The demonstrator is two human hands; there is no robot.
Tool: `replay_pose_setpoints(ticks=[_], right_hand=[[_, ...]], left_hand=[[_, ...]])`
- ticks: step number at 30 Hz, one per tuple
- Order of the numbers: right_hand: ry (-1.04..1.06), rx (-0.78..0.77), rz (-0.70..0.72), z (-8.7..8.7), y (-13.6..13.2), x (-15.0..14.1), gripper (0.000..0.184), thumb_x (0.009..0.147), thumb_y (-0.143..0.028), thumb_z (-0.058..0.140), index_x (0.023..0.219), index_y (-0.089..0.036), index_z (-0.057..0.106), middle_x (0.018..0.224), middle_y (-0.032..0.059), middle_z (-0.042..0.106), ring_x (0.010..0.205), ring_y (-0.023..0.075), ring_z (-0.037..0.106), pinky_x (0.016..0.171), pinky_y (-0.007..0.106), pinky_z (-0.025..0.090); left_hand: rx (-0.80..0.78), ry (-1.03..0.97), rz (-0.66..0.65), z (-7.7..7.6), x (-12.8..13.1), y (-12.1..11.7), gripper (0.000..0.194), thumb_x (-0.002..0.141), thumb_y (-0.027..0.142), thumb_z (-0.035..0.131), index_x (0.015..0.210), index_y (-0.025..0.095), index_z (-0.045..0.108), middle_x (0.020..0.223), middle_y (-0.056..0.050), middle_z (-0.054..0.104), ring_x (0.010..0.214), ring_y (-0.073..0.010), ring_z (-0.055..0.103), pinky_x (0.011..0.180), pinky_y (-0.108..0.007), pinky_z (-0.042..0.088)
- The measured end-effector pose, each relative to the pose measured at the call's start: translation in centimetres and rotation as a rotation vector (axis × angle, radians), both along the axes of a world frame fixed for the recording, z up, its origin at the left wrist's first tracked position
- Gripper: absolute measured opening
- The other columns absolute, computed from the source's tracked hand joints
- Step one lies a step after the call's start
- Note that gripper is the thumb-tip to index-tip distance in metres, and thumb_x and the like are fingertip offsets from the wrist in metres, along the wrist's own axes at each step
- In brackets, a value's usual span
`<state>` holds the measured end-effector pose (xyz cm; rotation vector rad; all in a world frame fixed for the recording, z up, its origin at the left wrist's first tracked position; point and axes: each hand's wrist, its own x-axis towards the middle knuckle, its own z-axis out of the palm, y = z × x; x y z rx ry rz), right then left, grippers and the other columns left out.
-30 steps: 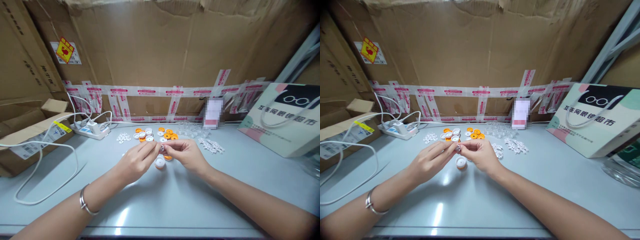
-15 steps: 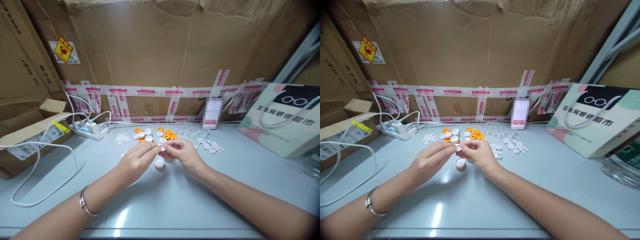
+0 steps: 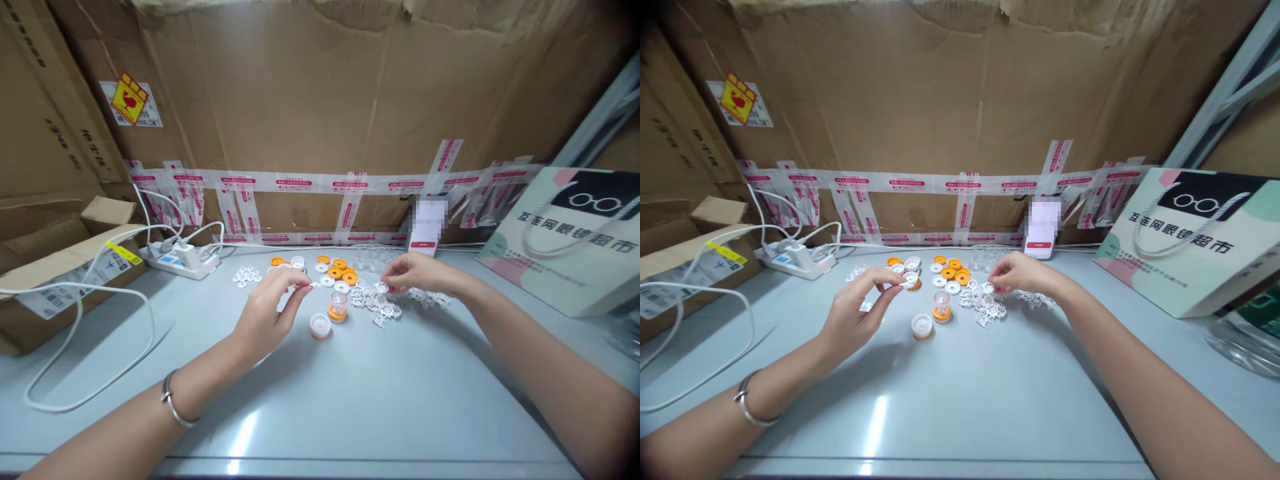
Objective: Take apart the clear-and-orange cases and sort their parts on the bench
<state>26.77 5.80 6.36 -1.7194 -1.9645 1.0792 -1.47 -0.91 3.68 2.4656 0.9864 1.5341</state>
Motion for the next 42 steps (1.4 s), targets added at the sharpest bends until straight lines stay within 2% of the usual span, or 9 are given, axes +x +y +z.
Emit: replay_pose_setpoints(ticks=[5,9,11,13,15,19,30,36,42], right_hand=[[-0.199,0.007,0.106,-0.3,0.3,0.6,0.012,0.062,-0.024,0.058,0.066,-0.015,0.065,0.063,0.0028,0.066,0.063,0.0152,0.061,0.056,0.022,0.046],[-0.381,0.309,0.062,-0.3,-0.2,-0.9,0.022,0.070,-0.035,0.053,0.072,-0.017,0.065,0.071,0.0048,0.066,0.068,0.0180,0.059,0.059,0.027,0.043],[-0.405,0.488,0.114,-0.9,-0.6,-2.0,0.025,0.075,-0.037,0.049,0.077,-0.018,0.065,0.083,0.0062,0.065,0.079,0.0201,0.058,0.068,0.030,0.043],[-0.401,0.575,0.215,-1.8,-1.0,-3.0,0.025,0.077,-0.037,0.049,0.084,-0.019,0.064,0.093,0.0072,0.061,0.090,0.0216,0.055,0.079,0.032,0.041],[-0.407,0.573,0.276,-2.8,-1.3,-3.8,0.026,0.076,-0.038,0.051,0.090,-0.018,0.062,0.098,0.0085,0.058,0.095,0.0227,0.053,0.083,0.033,0.040],[-0.450,0.499,0.256,-3.8,-1.5,-4.3,0.026,0.077,-0.037,0.050,0.091,-0.016,0.059,0.098,0.0108,0.056,0.091,0.0230,0.054,0.080,0.032,0.041],[-0.556,0.471,0.236,-3.2,-1.0,-3.1,0.017,0.075,-0.033,0.052,0.079,-0.018,0.061,0.089,0.0077,0.061,0.082,0.0213,0.057,0.070,0.028,0.041],[-0.354,0.631,0.299,-3.5,-1.0,-3.8,0.018,0.078,-0.024,0.050,0.086,-0.019,0.065,0.093,0.0062,0.061,0.089,0.0196,0.056,0.080,0.029,0.041],[-0.380,0.554,0.287,-3.9,-0.2,-2.9,0.016,0.074,-0.021,0.052,0.078,-0.019,0.068,0.090,0.0066,0.064,0.083,0.0197,0.059,0.077,0.030,0.042]], left_hand=[[-0.023,0.027,0.006,-0.2,0.0,0.0,0.008,0.084,0.012,0.049,0.088,0.018,0.053,0.084,-0.002,0.061,0.071,-0.0107,0.053,0.068,-0.024,0.043],[-0.024,0.034,-0.004,-0.1,-0.1,0.0,0.008,0.084,0.012,0.048,0.088,0.018,0.053,0.082,-0.002,0.060,0.070,-0.0109,0.052,0.067,-0.024,0.043],[-0.018,0.041,-0.008,-0.1,0.0,0.0,0.008,0.084,0.013,0.048,0.088,0.017,0.053,0.081,-0.002,0.060,0.071,-0.0113,0.053,0.067,-0.024,0.043],[-0.016,0.059,-0.016,-0.1,0.0,0.1,0.008,0.084,0.013,0.048,0.088,0.017,0.053,0.082,-0.003,0.060,0.073,-0.0119,0.054,0.068,-0.025,0.043],[-0.011,0.078,-0.020,-0.1,0.0,0.1,0.008,0.085,0.014,0.047,0.088,0.017,0.053,0.082,-0.003,0.061,0.074,-0.0122,0.055,0.069,-0.025,0.044],[-0.009,0.110,-0.020,-0.2,0.0,0.0,0.008,0.085,0.015,0.046,0.088,0.017,0.052,0.083,-0.003,0.061,0.074,-0.0122,0.055,0.068,-0.025,0.044],[-0.028,0.120,-0.044,-0.2,-0.2,0.0,0.007,0.085,0.013,0.047,0.088,0.017,0.051,0.083,-0.003,0.060,0.074,-0.0118,0.054,0.069,-0.024,0.043],[-0.029,0.139,-0.043,-0.1,-0.1,0.0,0.007,0.085,0.013,0.047,0.089,0.016,0.052,0.081,-0.003,0.059,0.075,-0.0117,0.053,0.069,-0.024,0.043],[-0.041,0.138,-0.047,-0.1,-0.1,0.1,0.008,0.085,0.014,0.046,0.089,0.017,0.052,0.082,-0.004,0.060,0.075,-0.0128,0.053,0.069,-0.026,0.044]])
